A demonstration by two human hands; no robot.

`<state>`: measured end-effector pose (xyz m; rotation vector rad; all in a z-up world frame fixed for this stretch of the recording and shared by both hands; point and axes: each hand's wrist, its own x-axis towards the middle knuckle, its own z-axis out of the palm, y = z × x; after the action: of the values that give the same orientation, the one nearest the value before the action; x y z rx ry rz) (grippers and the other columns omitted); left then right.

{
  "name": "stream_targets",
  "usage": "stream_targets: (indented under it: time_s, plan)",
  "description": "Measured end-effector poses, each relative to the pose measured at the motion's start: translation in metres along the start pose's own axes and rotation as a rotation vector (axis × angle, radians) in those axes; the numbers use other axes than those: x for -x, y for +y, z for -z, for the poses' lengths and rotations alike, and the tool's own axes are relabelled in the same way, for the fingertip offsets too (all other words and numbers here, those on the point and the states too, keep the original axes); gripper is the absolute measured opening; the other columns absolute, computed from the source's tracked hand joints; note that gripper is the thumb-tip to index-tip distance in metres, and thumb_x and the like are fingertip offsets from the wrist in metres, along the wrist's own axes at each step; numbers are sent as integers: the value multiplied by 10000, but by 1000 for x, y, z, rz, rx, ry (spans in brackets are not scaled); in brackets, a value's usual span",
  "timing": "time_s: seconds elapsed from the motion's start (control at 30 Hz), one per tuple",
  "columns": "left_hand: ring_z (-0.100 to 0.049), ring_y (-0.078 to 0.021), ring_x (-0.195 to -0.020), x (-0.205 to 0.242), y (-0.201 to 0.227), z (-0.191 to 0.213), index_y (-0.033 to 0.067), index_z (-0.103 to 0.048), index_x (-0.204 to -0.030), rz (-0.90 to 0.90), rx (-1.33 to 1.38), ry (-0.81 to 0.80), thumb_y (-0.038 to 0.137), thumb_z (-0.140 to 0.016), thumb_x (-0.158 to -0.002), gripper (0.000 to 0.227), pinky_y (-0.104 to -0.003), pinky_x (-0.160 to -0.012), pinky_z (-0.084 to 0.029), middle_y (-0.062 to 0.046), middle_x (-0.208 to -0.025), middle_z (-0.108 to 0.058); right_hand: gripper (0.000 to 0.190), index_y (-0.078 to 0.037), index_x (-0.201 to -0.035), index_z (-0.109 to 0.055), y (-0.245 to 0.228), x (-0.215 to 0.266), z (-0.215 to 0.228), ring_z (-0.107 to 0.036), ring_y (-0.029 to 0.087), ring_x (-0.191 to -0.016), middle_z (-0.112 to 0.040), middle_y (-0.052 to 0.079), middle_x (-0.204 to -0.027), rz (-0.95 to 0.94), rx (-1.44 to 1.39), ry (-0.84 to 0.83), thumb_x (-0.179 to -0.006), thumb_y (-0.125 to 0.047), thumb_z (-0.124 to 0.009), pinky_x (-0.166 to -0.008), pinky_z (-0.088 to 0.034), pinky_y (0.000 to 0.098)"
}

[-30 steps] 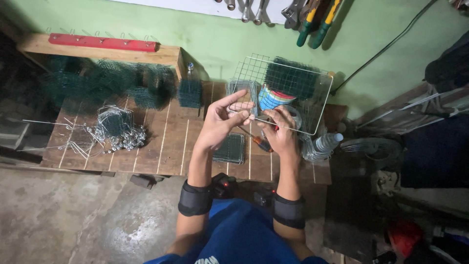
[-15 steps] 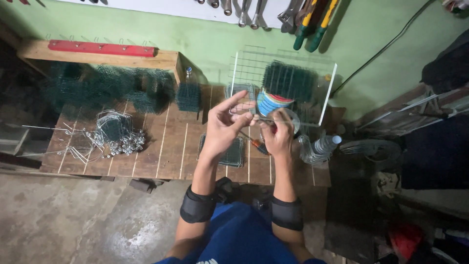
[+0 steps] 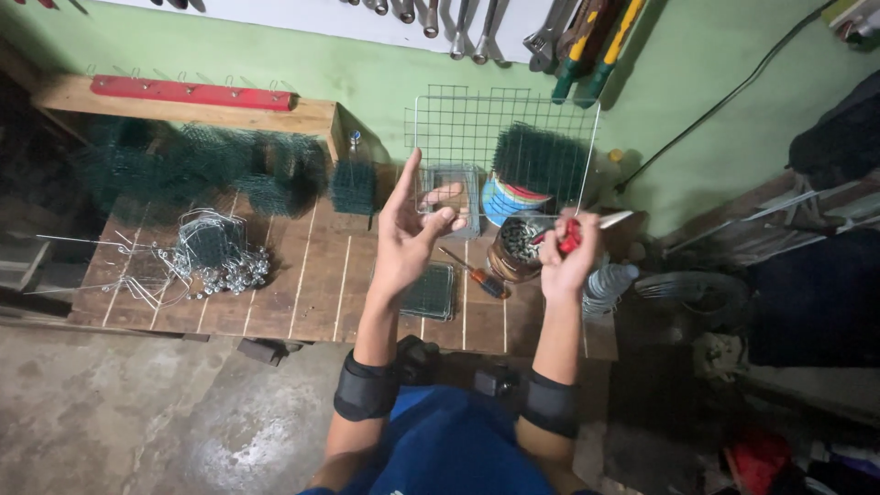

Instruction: The person assembles a wire mesh panel by threading a thin wire through the grid and securing it with pliers. They repeatedly bend and twist the wire at multiple points along the frame to fasten it in place.

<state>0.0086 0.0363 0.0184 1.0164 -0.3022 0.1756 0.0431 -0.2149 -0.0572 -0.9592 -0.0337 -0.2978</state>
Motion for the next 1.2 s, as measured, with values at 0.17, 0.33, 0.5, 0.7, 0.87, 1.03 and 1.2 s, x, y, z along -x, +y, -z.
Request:
stream_targets:
  time_s: [0.17, 0.33, 0.5, 0.7, 0.87, 1.03, 1.2]
  plan:
    - [-693, -218, -1046, -3, -8, 5, 107, -139, -1688, 35, 48, -77, -128, -563, -1012, 831, -348, -926, -627, -237, -1330, -642, 443, -48, -1258, -605, -28, 10, -17, -387, 73, -472, -574, 11, -871, -6, -88, -9, -1052, -437, -550, -422, -269, 231]
    - [-714, -238, -1050, -3, -8, 4, 116, -123, -1671, 57, 37, -106, -123, -543, -1006, 823, -381, -929, -644, -243, -1315, -650, 302, -45, -1182, -594, -24, 11, -14, -377, 74, -482, -567, 11, -886, 9, -167, -27, -1088, -332, -584, -420, -259, 229]
    - [-678, -218, -1145, -5, -10, 17, 119, -116, -1682, 35, 29, -97, -121, -545, -1011, 831, -391, -957, -645, -241, -1351, -625, 241, -34, -1153, -608, -15, 6, -20, -380, 73, -485, -584, 15, -906, -12, -149, 10, -1075, -262, -606, -423, -261, 228]
    - [-680, -261, -1095, -11, 0, 37, 195, -20, -1687, 36, 5, -82, -112, -563, -1013, 919, -404, -927, -635, -271, -1339, -640, 159, -25, -1114, -610, 1, 0, -39, -442, 68, -537, -598, 51, -943, 33, -80, 58, -1089, -181, -624, -424, -292, 223]
    - [-615, -297, -1310, -13, 1, 67, 216, 50, -1698, -129, -153, -21, -68, -650, -1020, 1015, -463, -1083, -608, -307, -1438, -589, 115, -47, -1043, -605, 11, 1, -69, -482, 57, -534, -631, 61, -983, 40, 39, 75, -1070, -159, -600, -406, -326, 202]
    - [-484, -367, -1453, -17, 20, 94, 145, -144, -1662, -265, -796, 214, 82, -832, -899, 1030, -496, -1133, -506, -242, -1650, -357, 114, -39, -1059, -631, 31, -3, -75, -479, 27, -573, -632, 60, -960, 95, 198, -58, -1095, -136, -583, -447, -338, 192]
    - [-476, -376, -1468, -29, 39, 106, 121, -391, -1597, -459, -1133, 160, 136, -862, -875, 862, -509, -1227, -407, -146, -1595, -462, 100, -5, -1044, -643, 33, -6, -89, -523, 83, -733, -639, 58, -969, 202, 590, -261, -1065, -89, -594, -655, -426, 232]
